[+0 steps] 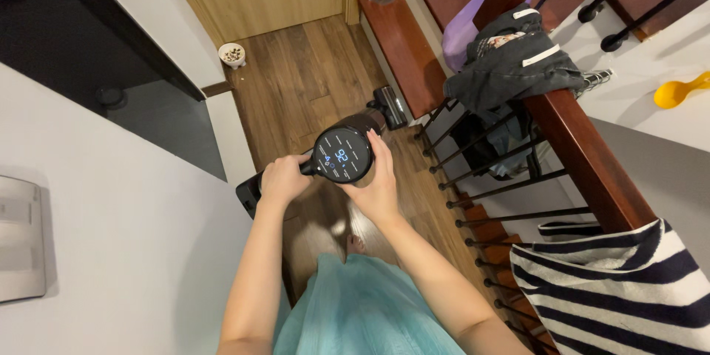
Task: The person uses a floor-cleaning machine by hand to wash a wooden floor, maneuvering the device across the surface and around a stair railing.
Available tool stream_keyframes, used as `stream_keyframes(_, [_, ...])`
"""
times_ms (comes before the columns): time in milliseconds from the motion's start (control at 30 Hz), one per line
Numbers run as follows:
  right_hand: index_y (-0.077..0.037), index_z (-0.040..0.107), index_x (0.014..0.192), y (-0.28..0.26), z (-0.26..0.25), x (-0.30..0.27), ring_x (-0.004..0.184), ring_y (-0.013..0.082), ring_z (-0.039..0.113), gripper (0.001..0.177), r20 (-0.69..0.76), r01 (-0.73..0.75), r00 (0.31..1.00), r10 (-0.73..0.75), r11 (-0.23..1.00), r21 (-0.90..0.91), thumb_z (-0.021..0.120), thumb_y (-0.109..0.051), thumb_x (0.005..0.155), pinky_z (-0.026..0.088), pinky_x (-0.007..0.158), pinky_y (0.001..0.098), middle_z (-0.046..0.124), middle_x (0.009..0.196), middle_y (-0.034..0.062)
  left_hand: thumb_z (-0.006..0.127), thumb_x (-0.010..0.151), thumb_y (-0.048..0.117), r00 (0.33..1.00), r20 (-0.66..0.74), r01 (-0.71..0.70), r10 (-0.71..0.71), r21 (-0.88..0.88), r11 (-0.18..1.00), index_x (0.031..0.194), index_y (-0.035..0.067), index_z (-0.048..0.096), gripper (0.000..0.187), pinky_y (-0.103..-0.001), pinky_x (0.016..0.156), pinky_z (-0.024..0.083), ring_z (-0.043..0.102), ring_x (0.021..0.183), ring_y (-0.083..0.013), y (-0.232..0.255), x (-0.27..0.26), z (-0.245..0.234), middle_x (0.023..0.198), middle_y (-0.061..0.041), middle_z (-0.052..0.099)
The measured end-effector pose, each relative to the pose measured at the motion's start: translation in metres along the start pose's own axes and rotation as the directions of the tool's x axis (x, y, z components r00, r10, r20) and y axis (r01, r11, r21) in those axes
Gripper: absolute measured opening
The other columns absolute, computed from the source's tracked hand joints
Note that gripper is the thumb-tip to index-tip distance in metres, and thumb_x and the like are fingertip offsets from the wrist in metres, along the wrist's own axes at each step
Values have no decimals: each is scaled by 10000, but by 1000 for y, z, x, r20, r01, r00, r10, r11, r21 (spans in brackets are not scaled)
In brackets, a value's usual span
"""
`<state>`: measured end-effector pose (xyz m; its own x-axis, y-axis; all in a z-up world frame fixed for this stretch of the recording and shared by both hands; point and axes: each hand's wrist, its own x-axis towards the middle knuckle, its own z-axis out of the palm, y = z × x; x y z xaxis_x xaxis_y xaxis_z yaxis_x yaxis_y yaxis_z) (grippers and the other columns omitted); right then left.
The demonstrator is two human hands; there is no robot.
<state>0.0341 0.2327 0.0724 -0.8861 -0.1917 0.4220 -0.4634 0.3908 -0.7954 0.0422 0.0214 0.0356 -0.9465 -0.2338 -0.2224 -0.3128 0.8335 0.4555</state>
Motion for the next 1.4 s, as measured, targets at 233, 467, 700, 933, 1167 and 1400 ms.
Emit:
stream_keyframes(233, [-48, 383, 1524, 6, -5, 2, 1449, 356, 465, 1060, 25, 27, 999, -26, 1000, -12, 969, -171, 650, 414, 1191, 432, 448, 1555, 174, 751, 692, 190, 1000, -25, -10, 10, 11, 1000, 1187, 249, 776, 499, -450, 913, 565, 714, 998, -342, -6, 4, 13, 1017, -156, 763])
stream_keyframes(467, [-68, 439, 1489, -7, -10, -3, 1437, 347, 485, 1020, 55, 48, 997, -49, 999, 10, 982, -194, 636, 419, 1189, 427, 476, 1547, 171, 765, 714, 232, 994, 35, 108, -107, -34, 994, 1198, 278, 773, 486, -453, 923, 564, 708, 1021, -351, 5, -24, -6, 1039, -154, 761])
stream_keyframes(700, [-88, 465, 1489, -39, -16, -14, 1431, 323, 506, 1032, 152, 100, 983, -104, 994, 33, 974, -215, 601, 433, 1187, 416, 516, 1539, 134, 770, 737, 261, 979, 38, 202, -200, -61, 978, 1181, 275, 782, 445, -447, 920, 573, 712, 1040, -341, 3, -80, -31, 1051, -144, 767])
stream_keyframes(933, [-102, 482, 1483, -66, -32, -52, 1406, 310, 536, 1035, 184, 70, 980, -82, 995, 73, 991, -210, 588, 455, 1162, 404, 535, 1523, 122, 780, 709, 242, 963, 47, 269, -267, -47, 962, 1205, 274, 769, 498, -445, 907, 576, 716, 1050, -325, 0, -138, -31, 1072, -135, 765])
stream_keyframes(1167, [-96, 480, 1492, -80, -55, -85, 1413, 311, 529, 1060, 204, 71, 974, -94, 991, 116, 994, -191, 569, 448, 1173, 411, 534, 1520, 129, 777, 726, 272, 957, 58, 286, -284, -22, 958, 1238, 282, 752, 513, -452, 915, 575, 718, 1045, -329, 7, -186, -28, 1074, -139, 768])
stream_keyframes(1400, [-34, 448, 1504, -96, -45, -100, 1387, 312, 569, 1034, 85, 102, 989, -118, 979, 179, 988, -213, 641, 513, 1134, 386, 518, 1517, 168, 748, 760, 261, 953, -33, 301, -300, 45, 952, 1208, 320, 771, 452, -466, 894, 573, 718, 1001, -347, 6, -196, -49, 1023, -145, 767])
